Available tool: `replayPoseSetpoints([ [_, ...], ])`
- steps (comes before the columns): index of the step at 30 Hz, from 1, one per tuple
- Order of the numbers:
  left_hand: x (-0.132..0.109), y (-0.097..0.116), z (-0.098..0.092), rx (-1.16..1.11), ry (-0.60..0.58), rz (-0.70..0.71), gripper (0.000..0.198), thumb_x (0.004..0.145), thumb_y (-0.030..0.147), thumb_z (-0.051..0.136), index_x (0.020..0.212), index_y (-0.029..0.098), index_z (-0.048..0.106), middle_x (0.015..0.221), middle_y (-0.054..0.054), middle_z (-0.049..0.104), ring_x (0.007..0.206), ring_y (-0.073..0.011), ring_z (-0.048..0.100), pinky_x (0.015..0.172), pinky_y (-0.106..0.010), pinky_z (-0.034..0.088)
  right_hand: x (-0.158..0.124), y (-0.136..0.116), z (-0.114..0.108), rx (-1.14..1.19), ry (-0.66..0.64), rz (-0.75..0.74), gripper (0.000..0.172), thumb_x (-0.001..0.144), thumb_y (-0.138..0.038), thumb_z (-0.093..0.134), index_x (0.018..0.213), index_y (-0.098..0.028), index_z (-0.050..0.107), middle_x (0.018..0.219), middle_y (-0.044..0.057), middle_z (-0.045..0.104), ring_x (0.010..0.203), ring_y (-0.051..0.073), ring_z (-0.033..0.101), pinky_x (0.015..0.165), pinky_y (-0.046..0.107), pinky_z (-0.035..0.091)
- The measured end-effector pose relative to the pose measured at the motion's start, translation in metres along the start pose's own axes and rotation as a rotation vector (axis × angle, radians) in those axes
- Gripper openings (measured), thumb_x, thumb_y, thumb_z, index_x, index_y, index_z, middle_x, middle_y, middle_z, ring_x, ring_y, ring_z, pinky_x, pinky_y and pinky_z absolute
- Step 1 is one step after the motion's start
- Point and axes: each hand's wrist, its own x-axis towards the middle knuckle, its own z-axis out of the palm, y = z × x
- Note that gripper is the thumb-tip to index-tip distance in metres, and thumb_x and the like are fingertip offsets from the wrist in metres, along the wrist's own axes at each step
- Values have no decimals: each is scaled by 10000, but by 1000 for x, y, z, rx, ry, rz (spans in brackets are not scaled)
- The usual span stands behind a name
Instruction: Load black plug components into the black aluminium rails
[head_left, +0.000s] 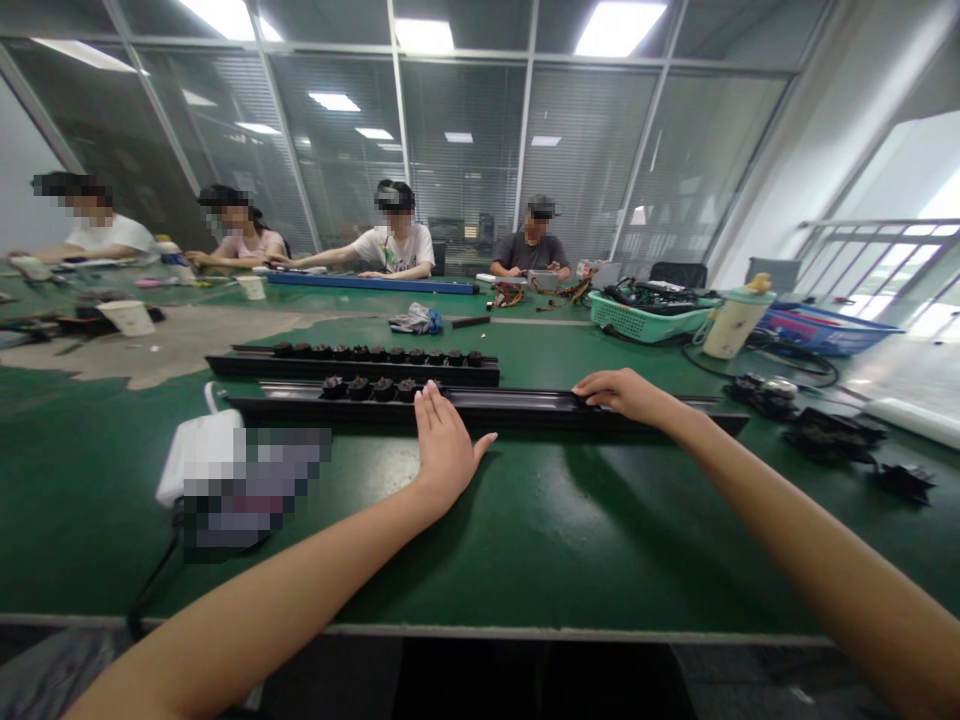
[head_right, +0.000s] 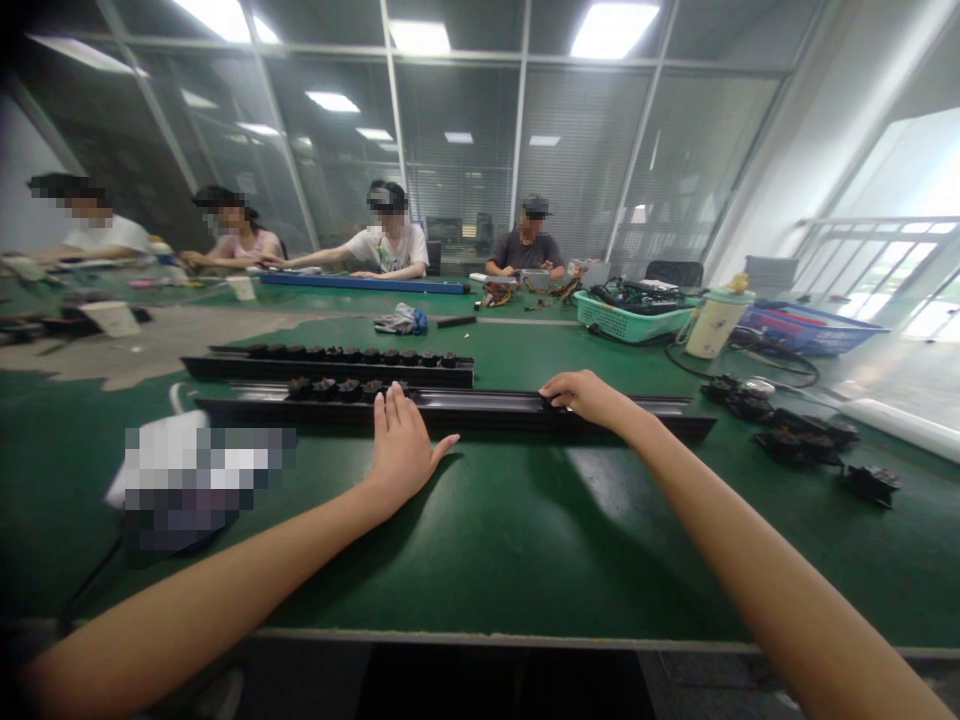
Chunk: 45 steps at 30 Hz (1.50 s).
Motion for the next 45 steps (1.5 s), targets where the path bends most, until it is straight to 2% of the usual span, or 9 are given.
replayPoseSetpoints([
  [10,1,2,-7,4,-40,-9,1022,939,651,504,1483,-197,335,1609,-408,226,1548,-483,200,1283,-554,64,-7,9,-5,-14,-4,16,242,842,-167,655,996,-253,821,1135,43,791,1091,247,736,1034,375,561],
  [13,1,2,-5,18,-34,1,1028,947,661,479,1478,-206,332,1604,-415,227,1548,-483,202,1283,-558,68,-9,11,-6,-14,-2,19,251,840,-162,653,1000,-259,820,1136,34,791,1090,241,736,1034,372,564],
  [17,0,1,-2,41,-8,2,1009,958,688,425,1501,-160,351,1612,-382,257,1546,-475,222,1275,-584,85,-12,14,-8,-17,-2,18,252,840,-163,653,1006,-256,819,1138,36,791,1092,237,737,1028,365,567],
  [21,0,2,-3,8,-2,-7,999,948,673,468,1496,-155,362,1612,-383,256,1542,-473,234,1278,-565,88,-15,18,-10,-12,-6,21,255,852,-172,641,1022,-245,818,1154,50,786,1108,244,731,1038,377,558],
  [27,0,3,-8,47,-40,3,1045,939,654,515,1460,-233,327,1592,-432,231,1543,-483,215,1286,-533,74,-21,24,-16,-4,-18,47,255,843,-188,644,1007,-267,821,1157,25,787,1124,243,727,1050,363,551],
  [33,0,2,-7,17,-21,-7,999,950,663,476,1494,-166,353,1611,-390,251,1544,-476,223,1278,-563,93,-27,28,-21,6,-15,50,235,843,-216,653,993,-279,822,1159,26,786,1117,256,730,1058,388,550],
  [38,1,3,-8,25,-43,-7,1031,943,650,504,1481,-210,319,1600,-421,228,1550,-476,203,1284,-545,78,-29,29,-23,-3,-16,75,237,833,-222,660,1000,-272,820,1154,31,787,1111,257,733,1042,382,557],
  [45,0,2,-4,72,-15,4,1039,938,679,487,1478,-197,344,1595,-412,256,1533,-483,249,1279,-556,102,-36,34,-26,-23,-25,99,259,841,-228,639,1024,-270,817,1176,30,781,1120,252,729,1048,378,554],
])
